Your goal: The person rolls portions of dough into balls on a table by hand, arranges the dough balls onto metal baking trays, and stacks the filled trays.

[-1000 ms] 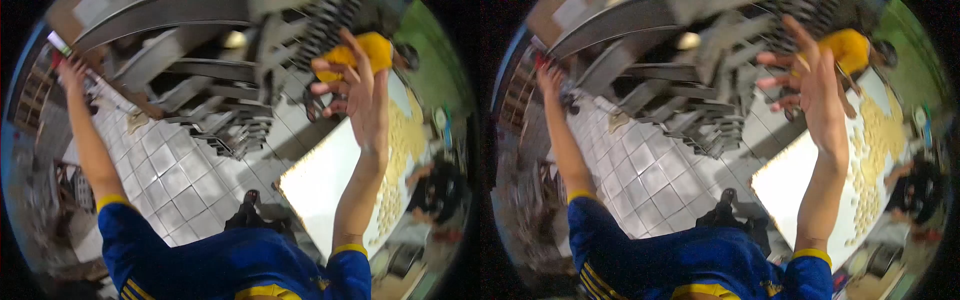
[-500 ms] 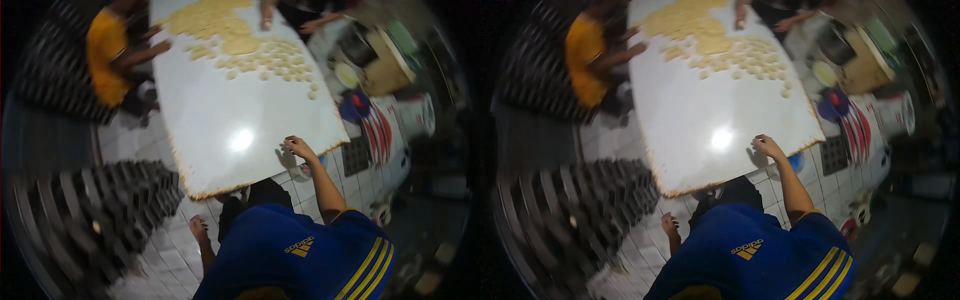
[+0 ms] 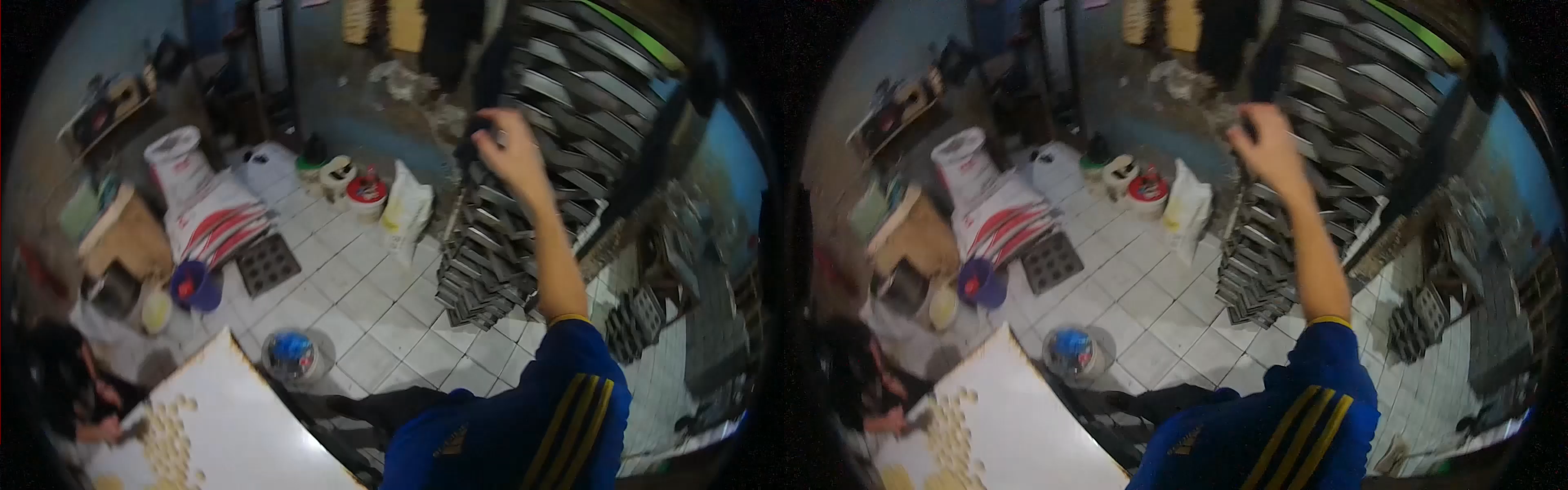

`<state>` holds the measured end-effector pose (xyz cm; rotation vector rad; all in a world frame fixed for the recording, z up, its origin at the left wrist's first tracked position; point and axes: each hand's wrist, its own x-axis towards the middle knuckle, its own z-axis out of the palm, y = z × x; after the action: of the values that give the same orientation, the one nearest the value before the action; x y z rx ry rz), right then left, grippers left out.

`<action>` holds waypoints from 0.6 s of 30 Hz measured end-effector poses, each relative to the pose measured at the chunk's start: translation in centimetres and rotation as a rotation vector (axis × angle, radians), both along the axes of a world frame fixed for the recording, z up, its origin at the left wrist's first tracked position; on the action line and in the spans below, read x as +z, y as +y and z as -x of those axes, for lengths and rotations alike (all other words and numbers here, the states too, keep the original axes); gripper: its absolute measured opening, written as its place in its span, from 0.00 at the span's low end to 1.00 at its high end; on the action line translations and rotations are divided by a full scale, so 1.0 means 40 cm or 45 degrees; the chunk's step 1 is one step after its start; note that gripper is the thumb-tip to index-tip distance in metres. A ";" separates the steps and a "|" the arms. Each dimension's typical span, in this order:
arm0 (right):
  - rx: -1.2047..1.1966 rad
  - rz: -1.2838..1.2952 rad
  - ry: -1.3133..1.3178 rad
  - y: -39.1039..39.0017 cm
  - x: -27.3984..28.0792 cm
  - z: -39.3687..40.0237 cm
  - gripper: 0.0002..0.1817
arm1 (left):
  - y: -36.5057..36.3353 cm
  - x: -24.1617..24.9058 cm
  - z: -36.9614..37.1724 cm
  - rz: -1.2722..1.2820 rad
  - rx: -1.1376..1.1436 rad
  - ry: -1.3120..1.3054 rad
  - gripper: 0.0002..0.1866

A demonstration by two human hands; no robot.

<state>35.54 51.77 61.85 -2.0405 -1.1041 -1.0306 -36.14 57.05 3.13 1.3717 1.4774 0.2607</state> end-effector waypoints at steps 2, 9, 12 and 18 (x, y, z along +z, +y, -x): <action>-0.338 -0.171 -0.274 -0.245 0.149 -0.065 0.25 | 0.116 0.045 -0.098 -0.067 -0.143 -0.001 0.14; -0.556 -0.770 -0.096 -0.874 0.473 -0.538 0.43 | 0.299 0.265 -0.440 -0.319 -0.452 0.055 0.22; -0.713 -0.263 -0.798 -0.899 0.674 -0.624 0.47 | 0.269 0.341 -0.574 -0.430 -0.452 0.100 0.26; -0.547 0.143 -0.717 -0.692 0.849 -0.754 0.43 | 0.180 0.448 -0.836 -0.645 -0.319 0.080 0.33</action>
<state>65.68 24.09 95.80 -2.1922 -1.0135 -1.8819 -2.69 64.24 21.06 1.9675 1.3202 0.4554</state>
